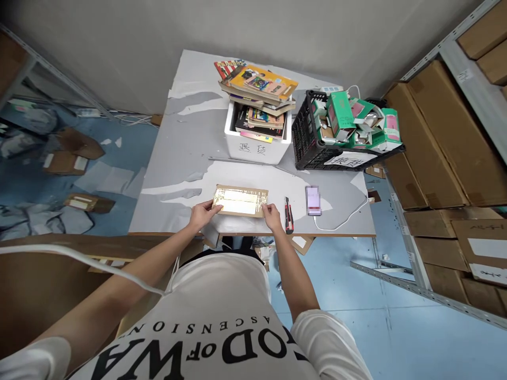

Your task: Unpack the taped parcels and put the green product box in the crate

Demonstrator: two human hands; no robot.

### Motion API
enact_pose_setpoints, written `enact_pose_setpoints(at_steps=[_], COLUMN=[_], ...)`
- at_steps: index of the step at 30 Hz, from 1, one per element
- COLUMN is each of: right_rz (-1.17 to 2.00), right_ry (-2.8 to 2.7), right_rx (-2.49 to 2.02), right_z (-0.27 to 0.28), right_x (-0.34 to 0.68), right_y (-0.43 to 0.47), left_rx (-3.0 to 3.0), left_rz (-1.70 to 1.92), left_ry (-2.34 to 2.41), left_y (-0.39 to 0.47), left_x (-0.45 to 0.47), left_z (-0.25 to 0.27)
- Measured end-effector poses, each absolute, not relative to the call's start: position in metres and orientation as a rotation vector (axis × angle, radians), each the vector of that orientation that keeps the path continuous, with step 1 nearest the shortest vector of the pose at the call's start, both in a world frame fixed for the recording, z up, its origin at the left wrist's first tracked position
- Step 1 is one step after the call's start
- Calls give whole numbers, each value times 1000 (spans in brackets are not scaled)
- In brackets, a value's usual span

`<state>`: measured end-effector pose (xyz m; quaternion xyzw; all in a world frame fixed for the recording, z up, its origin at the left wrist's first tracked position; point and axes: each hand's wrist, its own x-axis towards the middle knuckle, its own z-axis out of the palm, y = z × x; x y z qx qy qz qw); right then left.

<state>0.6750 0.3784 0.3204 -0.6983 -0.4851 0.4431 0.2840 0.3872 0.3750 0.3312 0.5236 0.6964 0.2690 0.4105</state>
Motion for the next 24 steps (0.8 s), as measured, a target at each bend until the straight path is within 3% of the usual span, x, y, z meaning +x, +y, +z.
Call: enact_pose_setpoints(at_steps=[11, 14, 19, 24], right_rz=[1169, 1153, 1176, 776], right_ry=[-1277, -1270, -1261, -1081], right_rx=[-1938, -1957, -1919, -2331], right_z=[315, 313, 301, 282], right_x=[671, 668, 687, 740], right_y=[380, 378, 379, 366], left_rx=[1611, 2038, 2329, 2322], left_rz=[706, 806, 647, 653], left_ry=[1884, 1616, 1106, 1096], left_y=[368, 363, 365, 369], left_x=[396, 406, 416, 414], left_z=[335, 329, 307, 289])
